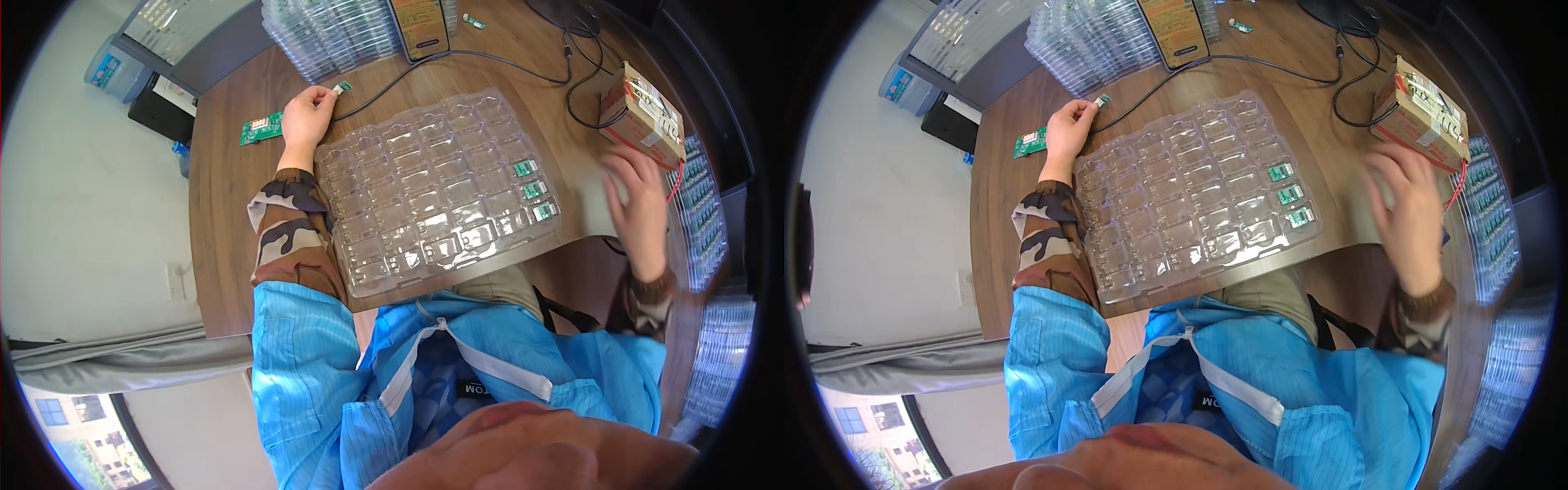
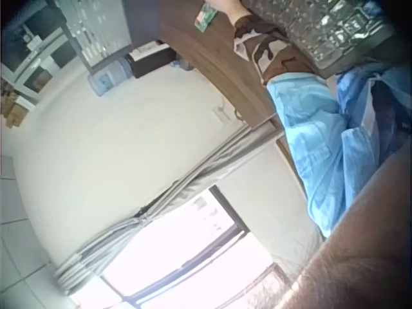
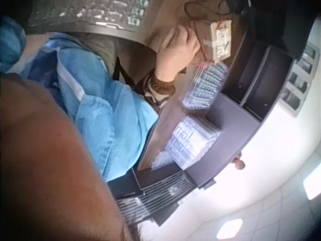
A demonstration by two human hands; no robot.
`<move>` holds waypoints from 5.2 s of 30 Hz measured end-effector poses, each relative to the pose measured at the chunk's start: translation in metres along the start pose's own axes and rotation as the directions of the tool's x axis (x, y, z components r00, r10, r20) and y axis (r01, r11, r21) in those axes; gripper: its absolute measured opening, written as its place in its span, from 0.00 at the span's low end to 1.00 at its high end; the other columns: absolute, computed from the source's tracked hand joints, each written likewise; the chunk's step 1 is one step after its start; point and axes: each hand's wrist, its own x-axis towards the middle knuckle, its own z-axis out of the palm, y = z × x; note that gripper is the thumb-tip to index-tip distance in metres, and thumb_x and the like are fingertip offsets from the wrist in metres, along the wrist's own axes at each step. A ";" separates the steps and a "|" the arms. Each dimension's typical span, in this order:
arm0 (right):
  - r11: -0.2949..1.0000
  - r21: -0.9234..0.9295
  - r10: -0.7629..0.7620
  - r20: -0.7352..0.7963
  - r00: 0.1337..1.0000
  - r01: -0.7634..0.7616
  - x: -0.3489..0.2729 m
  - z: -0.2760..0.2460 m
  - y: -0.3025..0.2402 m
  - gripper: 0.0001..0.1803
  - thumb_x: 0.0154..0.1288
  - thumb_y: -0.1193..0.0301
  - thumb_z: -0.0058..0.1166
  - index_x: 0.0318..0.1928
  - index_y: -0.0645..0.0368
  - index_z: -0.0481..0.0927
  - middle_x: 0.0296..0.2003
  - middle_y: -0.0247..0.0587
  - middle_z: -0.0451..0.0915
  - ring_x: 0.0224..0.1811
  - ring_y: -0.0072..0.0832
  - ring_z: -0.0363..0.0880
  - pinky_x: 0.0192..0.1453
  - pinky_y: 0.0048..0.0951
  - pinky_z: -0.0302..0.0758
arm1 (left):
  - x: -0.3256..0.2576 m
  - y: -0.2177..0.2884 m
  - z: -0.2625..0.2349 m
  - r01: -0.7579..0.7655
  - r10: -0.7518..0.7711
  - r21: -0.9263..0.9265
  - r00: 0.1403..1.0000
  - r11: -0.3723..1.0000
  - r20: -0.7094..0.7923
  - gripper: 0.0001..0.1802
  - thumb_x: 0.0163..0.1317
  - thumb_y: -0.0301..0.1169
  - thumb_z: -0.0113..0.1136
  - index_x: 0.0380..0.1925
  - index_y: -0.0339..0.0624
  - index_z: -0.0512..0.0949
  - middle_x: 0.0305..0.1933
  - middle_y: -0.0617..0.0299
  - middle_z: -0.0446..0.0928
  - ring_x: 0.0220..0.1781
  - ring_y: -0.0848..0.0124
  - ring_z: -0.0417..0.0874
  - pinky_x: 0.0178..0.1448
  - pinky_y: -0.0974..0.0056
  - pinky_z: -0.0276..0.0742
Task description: Placing individual small green circuit boards into a plastic grid organizational tray.
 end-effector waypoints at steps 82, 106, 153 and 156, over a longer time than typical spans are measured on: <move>0.899 0.324 -0.424 0.470 0.774 0.296 0.068 0.048 -0.032 0.11 0.42 0.79 0.56 0.29 0.62 0.70 0.29 0.39 0.69 0.33 0.38 0.71 0.38 0.33 0.67 | 0.012 -0.010 0.009 -0.063 0.069 -0.070 0.994 0.996 0.083 0.16 0.51 0.42 0.59 0.30 0.40 0.79 0.23 0.67 0.76 0.26 0.81 0.72 0.34 0.75 0.67; 0.343 0.852 -0.205 0.479 0.854 -0.395 0.222 0.188 -0.153 0.12 0.56 0.74 0.52 0.40 0.67 0.73 0.30 0.40 0.77 0.29 0.22 0.78 0.34 0.20 0.77 | 0.003 -0.003 0.005 0.003 -0.018 -0.269 0.999 0.963 -0.051 0.13 0.49 0.41 0.59 0.26 0.43 0.79 0.19 0.67 0.75 0.21 0.77 0.72 0.29 0.71 0.68; 0.854 0.484 -0.279 0.120 0.953 0.190 0.224 0.165 -0.162 0.13 0.48 0.65 0.54 0.35 0.56 0.80 0.30 0.45 0.79 0.34 0.38 0.77 0.39 0.33 0.74 | 0.010 0.003 0.008 -0.073 0.061 -0.189 0.996 0.979 -0.071 0.12 0.50 0.40 0.58 0.28 0.44 0.79 0.22 0.60 0.77 0.25 0.69 0.77 0.32 0.67 0.71; 0.781 0.577 -0.306 0.020 0.952 0.239 0.194 0.138 -0.144 0.18 0.52 0.61 0.54 0.43 0.55 0.75 0.32 0.44 0.78 0.36 0.37 0.76 0.39 0.32 0.73 | 0.006 -0.005 0.007 -0.042 0.033 -0.193 0.998 0.980 -0.049 0.12 0.49 0.43 0.56 0.26 0.48 0.79 0.25 0.60 0.77 0.30 0.63 0.78 0.34 0.62 0.72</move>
